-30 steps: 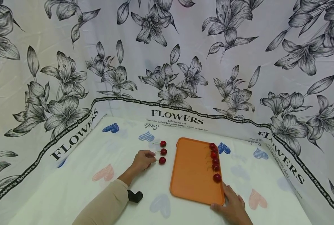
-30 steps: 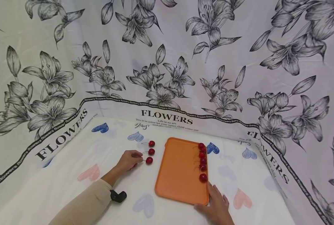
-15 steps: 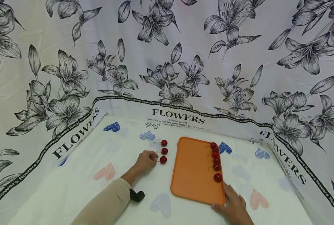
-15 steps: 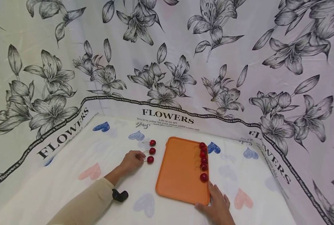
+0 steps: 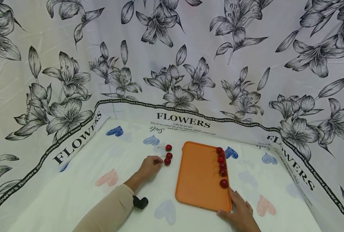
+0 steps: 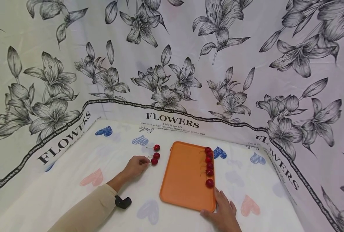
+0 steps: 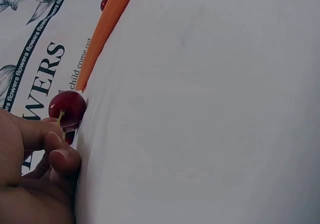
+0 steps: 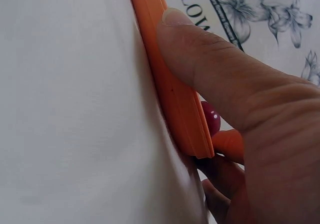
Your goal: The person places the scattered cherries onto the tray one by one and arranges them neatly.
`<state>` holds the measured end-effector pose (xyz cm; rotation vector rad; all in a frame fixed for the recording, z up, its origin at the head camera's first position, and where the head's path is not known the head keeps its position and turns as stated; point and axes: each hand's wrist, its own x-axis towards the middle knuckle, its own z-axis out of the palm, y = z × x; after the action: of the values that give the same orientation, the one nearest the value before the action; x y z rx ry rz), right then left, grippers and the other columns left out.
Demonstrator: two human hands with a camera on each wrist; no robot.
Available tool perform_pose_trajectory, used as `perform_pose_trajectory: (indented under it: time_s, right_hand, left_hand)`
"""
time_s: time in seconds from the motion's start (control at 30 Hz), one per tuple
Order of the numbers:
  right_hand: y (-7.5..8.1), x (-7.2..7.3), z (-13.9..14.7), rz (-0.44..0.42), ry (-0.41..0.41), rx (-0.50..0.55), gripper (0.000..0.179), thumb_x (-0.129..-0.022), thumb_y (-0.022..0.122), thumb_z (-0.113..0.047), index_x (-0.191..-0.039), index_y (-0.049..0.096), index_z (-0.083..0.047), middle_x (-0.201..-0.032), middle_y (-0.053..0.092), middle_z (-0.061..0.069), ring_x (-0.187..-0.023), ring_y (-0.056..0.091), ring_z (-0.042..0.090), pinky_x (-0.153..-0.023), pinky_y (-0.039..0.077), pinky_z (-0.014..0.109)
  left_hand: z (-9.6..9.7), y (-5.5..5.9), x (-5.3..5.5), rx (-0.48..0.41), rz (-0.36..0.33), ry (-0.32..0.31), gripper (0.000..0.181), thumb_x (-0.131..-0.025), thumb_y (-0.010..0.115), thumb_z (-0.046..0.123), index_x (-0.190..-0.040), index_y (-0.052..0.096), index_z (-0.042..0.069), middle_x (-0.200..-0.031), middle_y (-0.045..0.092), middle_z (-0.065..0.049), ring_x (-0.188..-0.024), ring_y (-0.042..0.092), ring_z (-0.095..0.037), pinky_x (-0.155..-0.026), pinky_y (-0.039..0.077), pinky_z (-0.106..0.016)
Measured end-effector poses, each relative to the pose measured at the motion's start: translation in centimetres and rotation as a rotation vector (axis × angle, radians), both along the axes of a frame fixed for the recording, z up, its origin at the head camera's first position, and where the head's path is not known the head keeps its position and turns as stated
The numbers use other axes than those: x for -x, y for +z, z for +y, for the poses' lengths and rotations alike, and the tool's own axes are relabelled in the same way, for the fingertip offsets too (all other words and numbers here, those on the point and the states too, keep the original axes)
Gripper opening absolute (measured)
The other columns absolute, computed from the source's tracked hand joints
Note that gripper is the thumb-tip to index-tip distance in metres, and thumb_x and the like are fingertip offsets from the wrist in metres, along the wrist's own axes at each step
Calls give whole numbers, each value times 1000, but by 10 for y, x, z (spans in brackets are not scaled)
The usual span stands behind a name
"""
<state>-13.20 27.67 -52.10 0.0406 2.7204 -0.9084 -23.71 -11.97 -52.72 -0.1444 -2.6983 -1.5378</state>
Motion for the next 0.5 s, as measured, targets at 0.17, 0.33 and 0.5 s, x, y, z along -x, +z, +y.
perform_pose_trajectory:
  time_s: [0.17, 0.33, 0.5]
  right_hand:
    - [2, 2, 0, -10, -4, -6, 129, -57, 76, -72, -151, 23, -2, -151, 28, 23, -138, 13, 46, -101, 0, 68]
    - [1, 2, 0, -11, -3, -7, 130, -56, 75, -73, -151, 23, -1, -150, 28, 23, -138, 13, 47, -100, 1, 68]
    - [-2, 1, 1, 1, 0, -4, 128, -57, 75, -72, -151, 24, -1, -150, 28, 24, -138, 14, 47, -100, 1, 68]
  left_hand:
    - [1, 4, -3, -33, 23, 23, 10, -88, 66, 0, -90, 73, 6, -85, 64, -4, -76, 53, -16, -72, 46, -31]
    - [5, 9, -7, -215, 11, -38, 9, -89, 63, -5, -93, 70, -2, -70, 59, -5, -53, 49, -13, -49, 42, -24]
    - [24, 24, -20, -420, -70, -87, 12, -91, 60, -6, -100, 65, -11, -71, 56, -11, -50, 47, -13, -45, 41, -21]
